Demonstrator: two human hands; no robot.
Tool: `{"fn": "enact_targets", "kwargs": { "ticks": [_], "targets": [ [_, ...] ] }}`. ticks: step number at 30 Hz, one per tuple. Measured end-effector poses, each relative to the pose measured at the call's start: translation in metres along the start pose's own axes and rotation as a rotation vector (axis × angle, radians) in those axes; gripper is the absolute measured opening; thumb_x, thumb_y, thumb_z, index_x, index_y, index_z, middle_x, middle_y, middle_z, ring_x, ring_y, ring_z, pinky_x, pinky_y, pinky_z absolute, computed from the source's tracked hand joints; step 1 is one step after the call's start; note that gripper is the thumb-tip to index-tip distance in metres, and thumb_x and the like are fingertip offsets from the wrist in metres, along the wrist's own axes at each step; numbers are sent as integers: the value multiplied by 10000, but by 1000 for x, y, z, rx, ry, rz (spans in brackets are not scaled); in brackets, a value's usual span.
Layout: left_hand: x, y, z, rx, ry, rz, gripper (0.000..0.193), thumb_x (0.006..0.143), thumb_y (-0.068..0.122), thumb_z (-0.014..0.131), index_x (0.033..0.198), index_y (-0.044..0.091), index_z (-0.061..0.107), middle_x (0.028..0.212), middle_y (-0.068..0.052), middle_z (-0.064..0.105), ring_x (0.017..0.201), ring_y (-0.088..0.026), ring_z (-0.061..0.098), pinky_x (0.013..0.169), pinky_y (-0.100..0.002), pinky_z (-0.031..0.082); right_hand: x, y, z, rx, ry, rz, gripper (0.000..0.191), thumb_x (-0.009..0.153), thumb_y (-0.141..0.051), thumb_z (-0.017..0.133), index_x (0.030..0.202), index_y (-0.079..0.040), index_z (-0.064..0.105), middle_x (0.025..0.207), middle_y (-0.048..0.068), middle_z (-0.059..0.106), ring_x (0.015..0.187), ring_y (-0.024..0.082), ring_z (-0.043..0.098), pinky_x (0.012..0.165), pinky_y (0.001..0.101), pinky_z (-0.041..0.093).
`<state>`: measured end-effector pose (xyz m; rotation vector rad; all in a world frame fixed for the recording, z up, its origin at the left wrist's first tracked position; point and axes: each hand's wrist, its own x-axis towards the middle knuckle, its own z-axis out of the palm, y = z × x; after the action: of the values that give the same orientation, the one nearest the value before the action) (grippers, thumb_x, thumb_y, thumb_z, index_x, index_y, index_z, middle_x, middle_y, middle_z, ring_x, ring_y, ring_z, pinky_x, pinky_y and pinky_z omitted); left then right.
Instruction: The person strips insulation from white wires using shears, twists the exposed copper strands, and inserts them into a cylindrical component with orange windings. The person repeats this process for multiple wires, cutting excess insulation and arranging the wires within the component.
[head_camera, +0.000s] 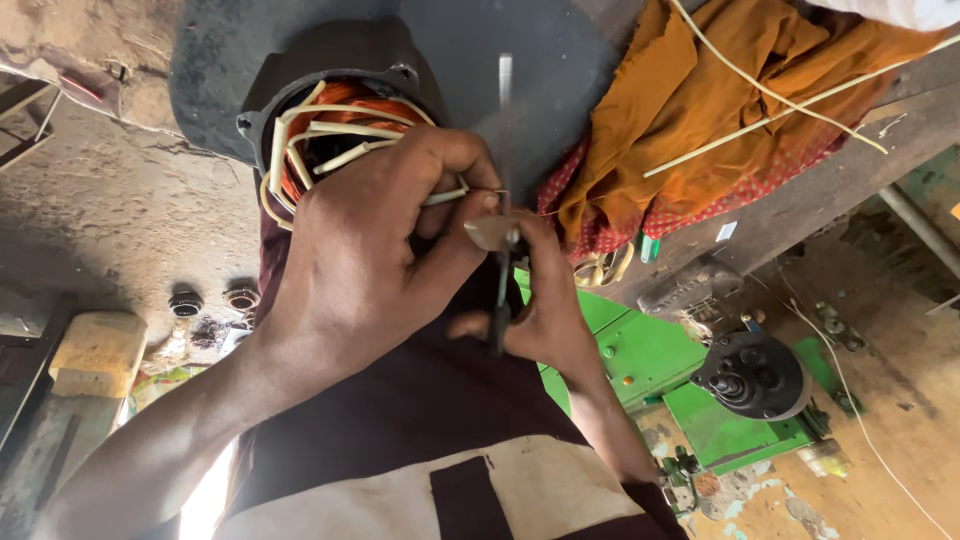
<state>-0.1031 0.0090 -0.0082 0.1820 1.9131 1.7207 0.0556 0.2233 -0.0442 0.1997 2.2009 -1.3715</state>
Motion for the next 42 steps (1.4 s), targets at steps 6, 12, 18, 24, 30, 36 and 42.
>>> {"fn": "enact_targets", "kwargs": {
  "ticks": [6, 12, 18, 24, 30, 36, 42],
  "targets": [
    [-6, -7, 2, 35, -6, -11, 224, 990, -24, 678, 1205, -6, 618, 926, -60, 674, 762, -87, 690, 635, -248, 555, 5, -2, 3, -141, 115, -77, 1087, 674, -308, 1002, 1516, -47, 366, 1415, 195, 562, 1279, 299, 631, 987, 391, 591],
    [-6, -6, 5, 112, 10, 49, 193, 1046, 14, 717, 1208, 0, 613, 974, -96, 690, 801, -133, 728, 655, -267, 580, 8, 1, 4, -33, 189, 98, 990, 747, -237, 1016, 1520, -87, 415, 1370, 145, 625, 1205, 206, 700, 960, 339, 635],
    [-9, 16, -1, 384, 75, 166, 452, 908, 91, 791, 1272, -70, 576, 1028, -162, 688, 845, -251, 716, 654, -354, 568, 24, -9, -57, -437, 267, 82, 1079, 774, 35, 848, 1647, -38, 217, 1504, 215, 415, 1358, 339, 460, 1178, 455, 470],
    [-16, 21, -5, 683, 172, 266, 293, 966, 76, 793, 1204, 11, 635, 1054, -98, 688, 921, -238, 676, 734, -340, 586, 37, -24, -64, -763, 304, -36, 685, 1035, 10, 742, 1581, -36, 331, 1432, 201, 539, 1319, 370, 525, 1159, 464, 433],
    [-22, 18, -7, 553, 196, 291, 215, 1009, 1, 731, 1185, 5, 607, 1088, -118, 671, 976, -276, 668, 818, -378, 573, 49, -46, -43, -683, 484, -198, 304, 1065, 3, 789, 1333, -30, 651, 1228, 144, 715, 1053, 269, 679, 929, 348, 546],
    [-19, 12, -7, 508, 195, 350, 159, 1015, -29, 724, 1101, -6, 592, 1063, -119, 659, 963, -297, 665, 810, -406, 550, 76, -56, -41, -564, 488, -622, 352, 979, 45, 866, 1259, -16, 662, 1157, 121, 710, 987, 226, 726, 832, 317, 626],
    [-20, 1, -12, 457, 161, 395, 163, 1018, -81, 699, 1112, -7, 588, 1028, -122, 655, 945, -282, 676, 805, -369, 551, 100, -67, -50, -683, 313, -1011, 339, 888, 40, 867, 1151, 24, 655, 1074, 136, 668, 955, 296, 703, 793, 393, 619]
  ]
}}
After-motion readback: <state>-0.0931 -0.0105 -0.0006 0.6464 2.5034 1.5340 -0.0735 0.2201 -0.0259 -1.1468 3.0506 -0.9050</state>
